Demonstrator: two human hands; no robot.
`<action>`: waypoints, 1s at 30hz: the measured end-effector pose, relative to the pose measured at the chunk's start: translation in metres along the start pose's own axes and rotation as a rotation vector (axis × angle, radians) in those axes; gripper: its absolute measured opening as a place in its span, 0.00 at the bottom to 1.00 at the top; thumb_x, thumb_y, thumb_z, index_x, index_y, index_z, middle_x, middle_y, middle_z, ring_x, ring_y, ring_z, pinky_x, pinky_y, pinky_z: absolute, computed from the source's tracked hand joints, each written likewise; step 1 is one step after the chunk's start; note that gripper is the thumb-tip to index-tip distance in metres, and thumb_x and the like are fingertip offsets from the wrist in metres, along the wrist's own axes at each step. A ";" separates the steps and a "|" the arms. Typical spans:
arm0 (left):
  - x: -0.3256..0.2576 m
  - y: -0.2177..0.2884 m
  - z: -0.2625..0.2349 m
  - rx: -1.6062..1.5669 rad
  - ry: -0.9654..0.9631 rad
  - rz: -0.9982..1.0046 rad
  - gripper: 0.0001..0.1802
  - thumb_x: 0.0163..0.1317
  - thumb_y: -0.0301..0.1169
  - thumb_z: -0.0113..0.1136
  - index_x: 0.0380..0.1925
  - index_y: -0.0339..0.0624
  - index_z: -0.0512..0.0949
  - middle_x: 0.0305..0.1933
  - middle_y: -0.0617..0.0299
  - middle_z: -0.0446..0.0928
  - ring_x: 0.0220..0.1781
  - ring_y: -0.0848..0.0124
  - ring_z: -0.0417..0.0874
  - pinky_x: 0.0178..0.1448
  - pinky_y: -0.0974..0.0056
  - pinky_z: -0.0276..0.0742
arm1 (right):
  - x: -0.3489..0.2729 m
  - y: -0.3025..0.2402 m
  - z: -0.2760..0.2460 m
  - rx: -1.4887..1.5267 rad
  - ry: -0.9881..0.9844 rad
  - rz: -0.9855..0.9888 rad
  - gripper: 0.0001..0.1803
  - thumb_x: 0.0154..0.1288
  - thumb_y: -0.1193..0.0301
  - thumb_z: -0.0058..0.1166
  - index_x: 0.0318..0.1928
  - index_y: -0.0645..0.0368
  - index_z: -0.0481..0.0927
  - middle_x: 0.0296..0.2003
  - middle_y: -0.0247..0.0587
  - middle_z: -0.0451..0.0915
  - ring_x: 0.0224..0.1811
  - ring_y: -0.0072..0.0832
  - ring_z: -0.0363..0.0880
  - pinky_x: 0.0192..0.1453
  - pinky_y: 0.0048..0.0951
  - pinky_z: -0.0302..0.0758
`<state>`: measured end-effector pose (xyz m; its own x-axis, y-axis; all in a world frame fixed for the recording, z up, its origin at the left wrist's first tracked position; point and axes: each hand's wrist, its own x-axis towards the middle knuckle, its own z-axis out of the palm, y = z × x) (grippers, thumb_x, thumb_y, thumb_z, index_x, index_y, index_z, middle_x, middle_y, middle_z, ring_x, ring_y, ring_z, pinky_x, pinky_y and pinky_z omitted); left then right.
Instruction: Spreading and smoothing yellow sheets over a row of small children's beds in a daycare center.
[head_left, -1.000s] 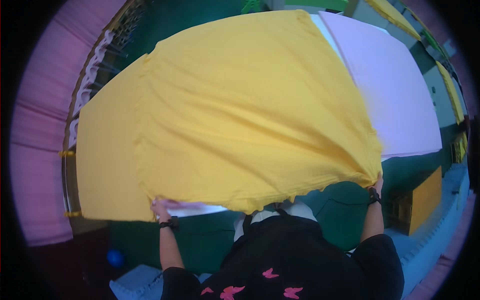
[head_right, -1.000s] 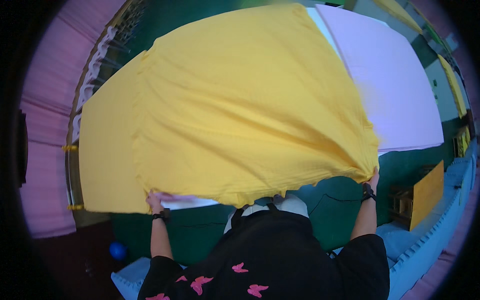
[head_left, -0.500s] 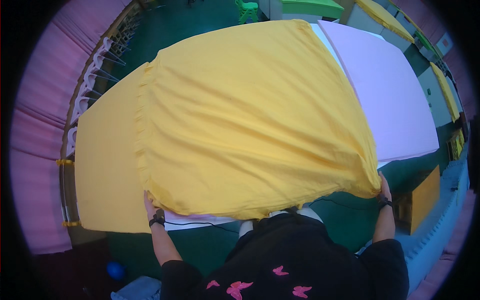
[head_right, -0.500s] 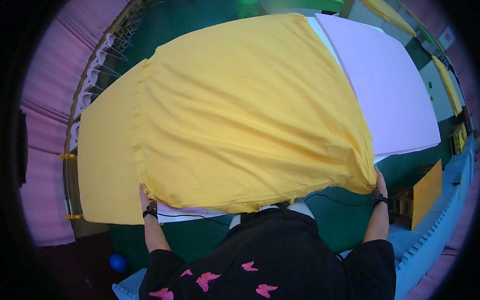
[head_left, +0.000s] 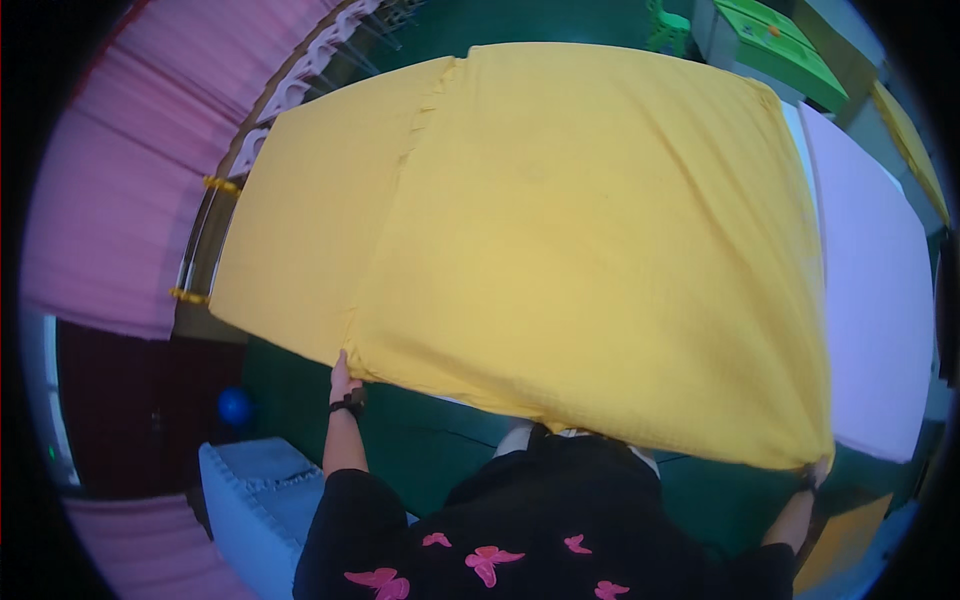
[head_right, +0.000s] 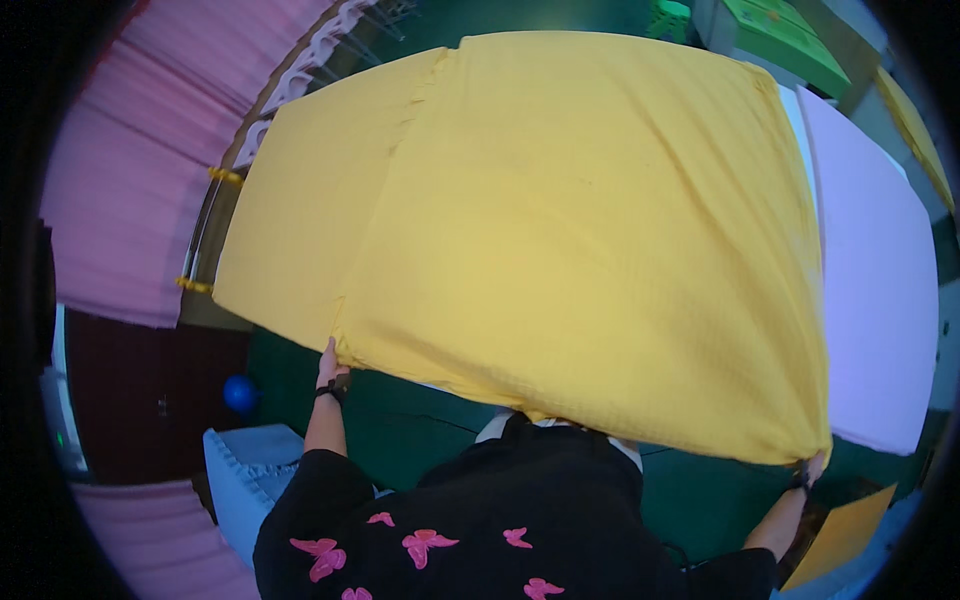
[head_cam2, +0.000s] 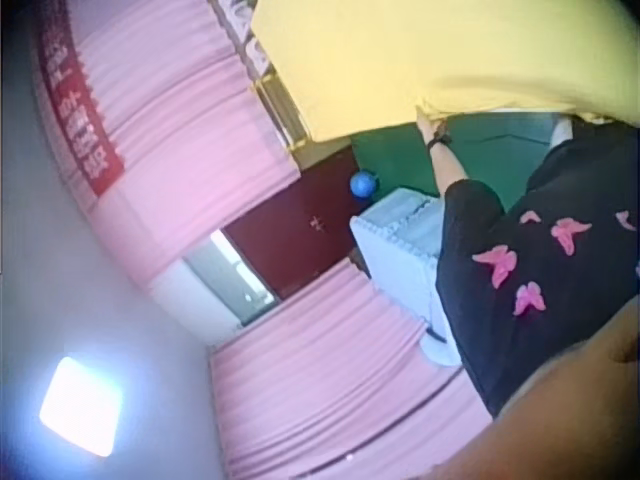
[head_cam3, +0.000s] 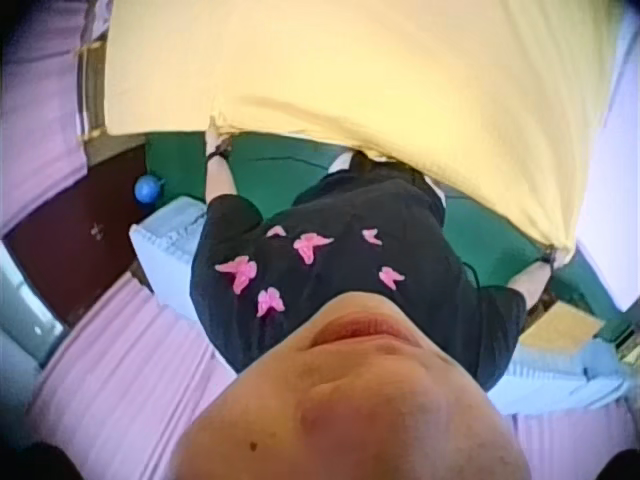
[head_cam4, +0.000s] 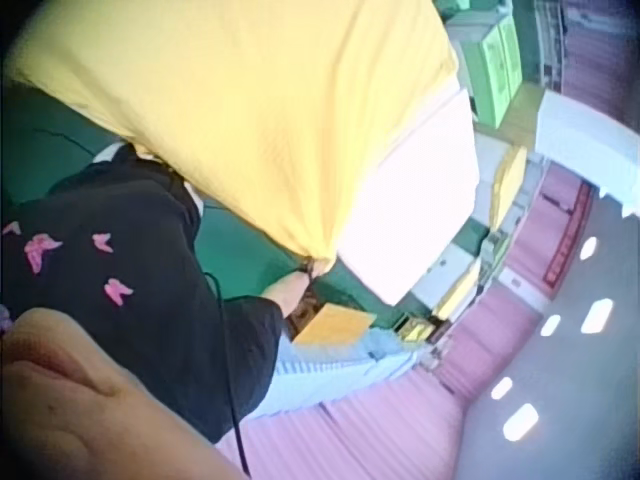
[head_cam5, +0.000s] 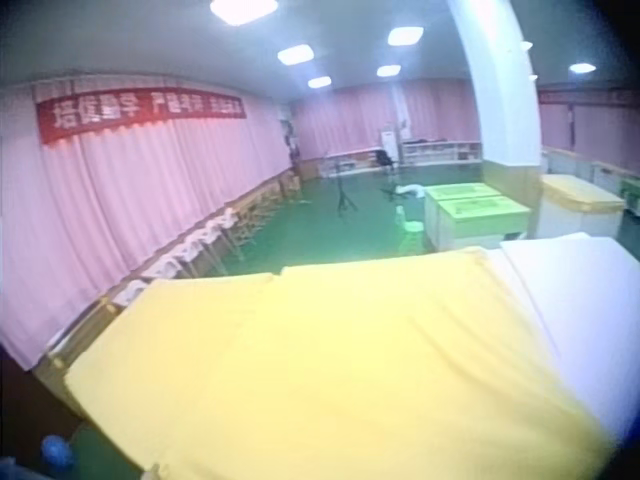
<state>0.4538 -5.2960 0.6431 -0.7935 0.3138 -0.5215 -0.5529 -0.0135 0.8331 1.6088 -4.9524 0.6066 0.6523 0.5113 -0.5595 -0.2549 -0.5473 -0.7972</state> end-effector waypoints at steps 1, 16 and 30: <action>0.000 -0.006 -0.006 0.047 -0.015 -0.058 0.29 0.74 0.46 0.43 0.67 0.40 0.62 0.68 0.53 0.68 0.67 0.54 0.71 0.69 0.45 0.68 | -0.013 0.015 0.022 0.017 -0.042 0.035 0.30 0.65 0.50 0.53 0.55 0.63 0.76 0.43 0.44 0.82 0.39 0.36 0.80 0.39 0.38 0.77; -0.062 0.018 0.088 -0.077 -0.263 -0.206 0.26 0.67 0.40 0.55 0.61 0.37 0.70 0.61 0.54 0.75 0.63 0.61 0.76 0.67 0.56 0.70 | -0.056 0.117 0.055 -0.654 0.479 0.065 0.39 0.66 0.49 0.52 0.66 0.68 0.65 0.61 0.56 0.72 0.65 0.46 0.70 0.66 0.44 0.69; -0.023 -0.050 0.051 1.283 0.353 0.533 0.25 0.61 0.47 0.62 0.27 0.29 0.78 0.29 0.38 0.80 0.35 0.43 0.82 0.42 0.45 0.76 | -0.176 0.156 0.124 0.079 -0.074 0.149 0.39 0.66 0.41 0.51 0.59 0.64 0.70 0.50 0.45 0.76 0.45 0.34 0.77 0.46 0.28 0.79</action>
<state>0.5129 -5.2538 0.6230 -0.9550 0.2935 0.0418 0.2825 0.8582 0.4286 1.3665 -5.0454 0.5528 0.5492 0.4777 -0.6857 -0.4020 -0.5684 -0.7179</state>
